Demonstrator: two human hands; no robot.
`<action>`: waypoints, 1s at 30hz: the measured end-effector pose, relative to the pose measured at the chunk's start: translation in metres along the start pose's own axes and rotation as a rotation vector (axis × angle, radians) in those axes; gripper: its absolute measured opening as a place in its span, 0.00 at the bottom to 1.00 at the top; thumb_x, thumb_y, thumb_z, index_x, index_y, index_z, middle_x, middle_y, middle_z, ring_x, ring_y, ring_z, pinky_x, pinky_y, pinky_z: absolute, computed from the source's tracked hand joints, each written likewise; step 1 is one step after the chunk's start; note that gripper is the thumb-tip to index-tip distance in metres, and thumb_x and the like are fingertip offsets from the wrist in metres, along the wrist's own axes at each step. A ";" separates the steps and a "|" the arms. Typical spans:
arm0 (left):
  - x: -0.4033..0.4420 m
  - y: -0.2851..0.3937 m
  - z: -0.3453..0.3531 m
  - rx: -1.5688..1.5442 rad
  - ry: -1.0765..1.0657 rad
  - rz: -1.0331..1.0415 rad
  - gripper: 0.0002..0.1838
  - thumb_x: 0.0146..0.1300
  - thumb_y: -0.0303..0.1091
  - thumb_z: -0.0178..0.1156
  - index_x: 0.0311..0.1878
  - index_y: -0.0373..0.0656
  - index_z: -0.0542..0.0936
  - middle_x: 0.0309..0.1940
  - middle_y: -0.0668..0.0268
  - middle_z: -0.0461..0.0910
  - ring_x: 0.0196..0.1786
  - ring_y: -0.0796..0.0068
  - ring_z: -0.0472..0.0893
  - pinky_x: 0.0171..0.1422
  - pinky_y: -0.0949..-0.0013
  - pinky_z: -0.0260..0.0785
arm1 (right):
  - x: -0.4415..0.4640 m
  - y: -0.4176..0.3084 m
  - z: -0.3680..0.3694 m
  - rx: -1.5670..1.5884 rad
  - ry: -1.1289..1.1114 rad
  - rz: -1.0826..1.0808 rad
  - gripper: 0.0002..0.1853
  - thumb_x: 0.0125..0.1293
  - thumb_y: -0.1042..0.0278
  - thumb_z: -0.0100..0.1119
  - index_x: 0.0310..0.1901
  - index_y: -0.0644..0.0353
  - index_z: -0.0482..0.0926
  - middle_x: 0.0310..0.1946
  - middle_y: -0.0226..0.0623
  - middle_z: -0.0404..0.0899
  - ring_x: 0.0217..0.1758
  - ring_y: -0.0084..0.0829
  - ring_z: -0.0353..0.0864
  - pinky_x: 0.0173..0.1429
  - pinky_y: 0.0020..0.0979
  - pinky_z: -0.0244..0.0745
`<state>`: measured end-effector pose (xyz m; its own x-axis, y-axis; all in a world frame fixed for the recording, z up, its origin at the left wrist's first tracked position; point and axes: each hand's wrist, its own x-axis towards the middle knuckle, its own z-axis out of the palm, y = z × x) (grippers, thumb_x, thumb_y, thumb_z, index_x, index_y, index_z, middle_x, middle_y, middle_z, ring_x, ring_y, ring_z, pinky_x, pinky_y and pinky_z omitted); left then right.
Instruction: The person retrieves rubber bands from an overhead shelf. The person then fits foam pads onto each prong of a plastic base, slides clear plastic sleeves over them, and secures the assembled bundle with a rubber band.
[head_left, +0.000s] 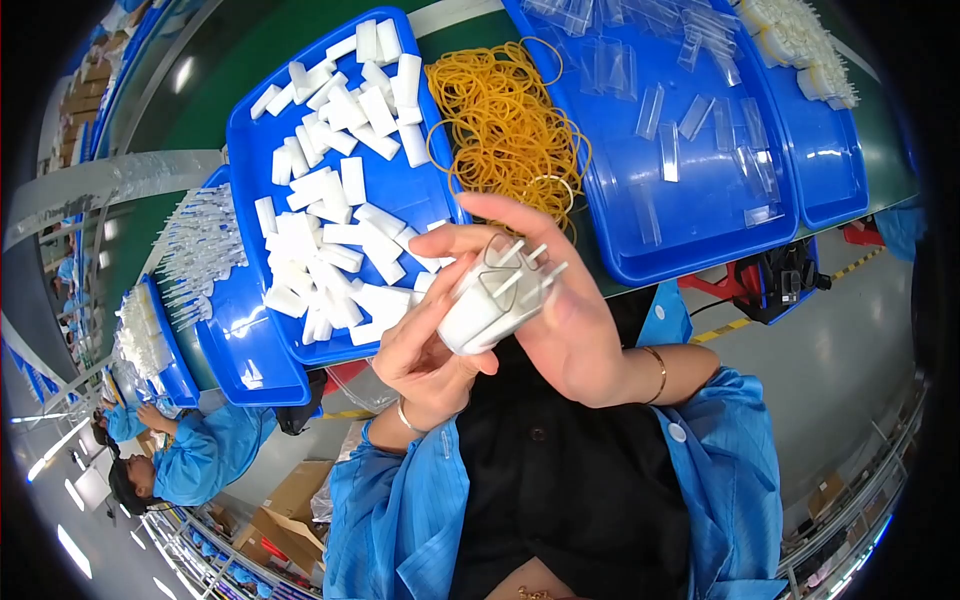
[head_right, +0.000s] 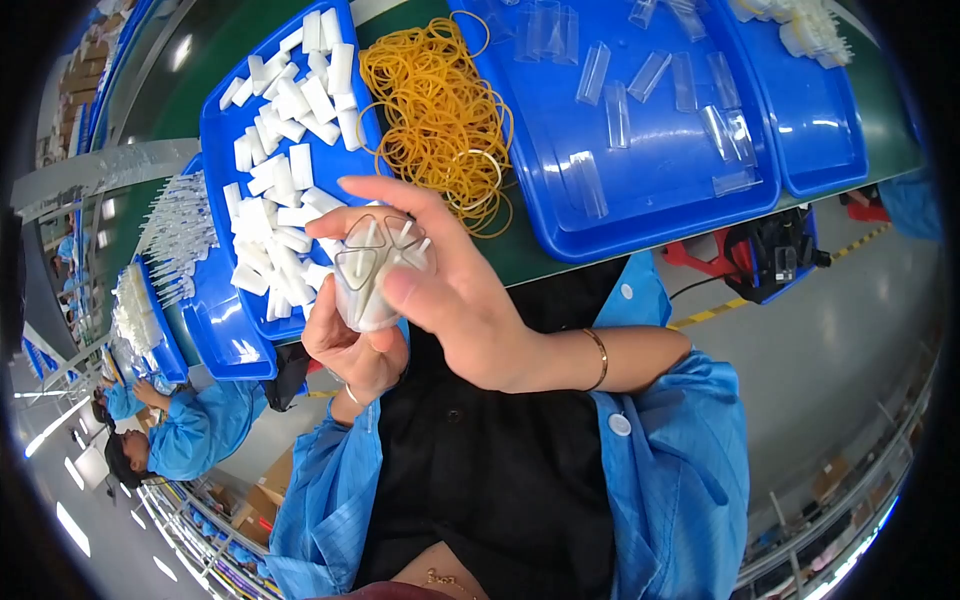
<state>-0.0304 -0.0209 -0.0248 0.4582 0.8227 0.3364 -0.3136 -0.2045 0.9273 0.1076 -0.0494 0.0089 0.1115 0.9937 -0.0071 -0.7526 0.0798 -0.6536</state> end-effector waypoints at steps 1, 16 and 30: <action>-0.001 0.000 -0.002 0.017 0.000 0.006 0.34 0.49 0.32 0.70 0.60 0.38 0.69 0.56 0.33 0.66 0.59 0.50 0.71 0.56 0.63 0.68 | 0.000 0.002 0.002 -0.001 0.005 -0.022 0.45 0.59 0.35 0.49 0.66 0.64 0.51 0.59 0.57 0.63 0.62 0.41 0.66 0.65 0.39 0.61; -0.007 -0.005 -0.003 0.173 -0.004 0.096 0.36 0.51 0.37 0.69 0.63 0.45 0.66 0.54 0.34 0.69 0.54 0.47 0.75 0.52 0.62 0.71 | -0.001 0.009 0.003 0.023 -0.073 -0.079 0.41 0.61 0.44 0.53 0.66 0.65 0.50 0.59 0.57 0.63 0.64 0.42 0.64 0.65 0.39 0.61; 0.002 0.028 -0.020 -0.326 -0.124 -0.547 0.36 0.46 0.24 0.71 0.59 0.30 0.66 0.52 0.48 0.73 0.54 0.61 0.76 0.58 0.63 0.69 | 0.000 -0.017 -0.012 -0.892 -0.396 -0.108 0.32 0.55 0.56 0.66 0.58 0.59 0.66 0.53 0.39 0.69 0.57 0.38 0.66 0.58 0.37 0.53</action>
<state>-0.0552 -0.0145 -0.0018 0.7097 0.6913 -0.1357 -0.2355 0.4143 0.8791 0.1283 -0.0512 0.0112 -0.1970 0.9521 0.2339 0.0329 0.2449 -0.9690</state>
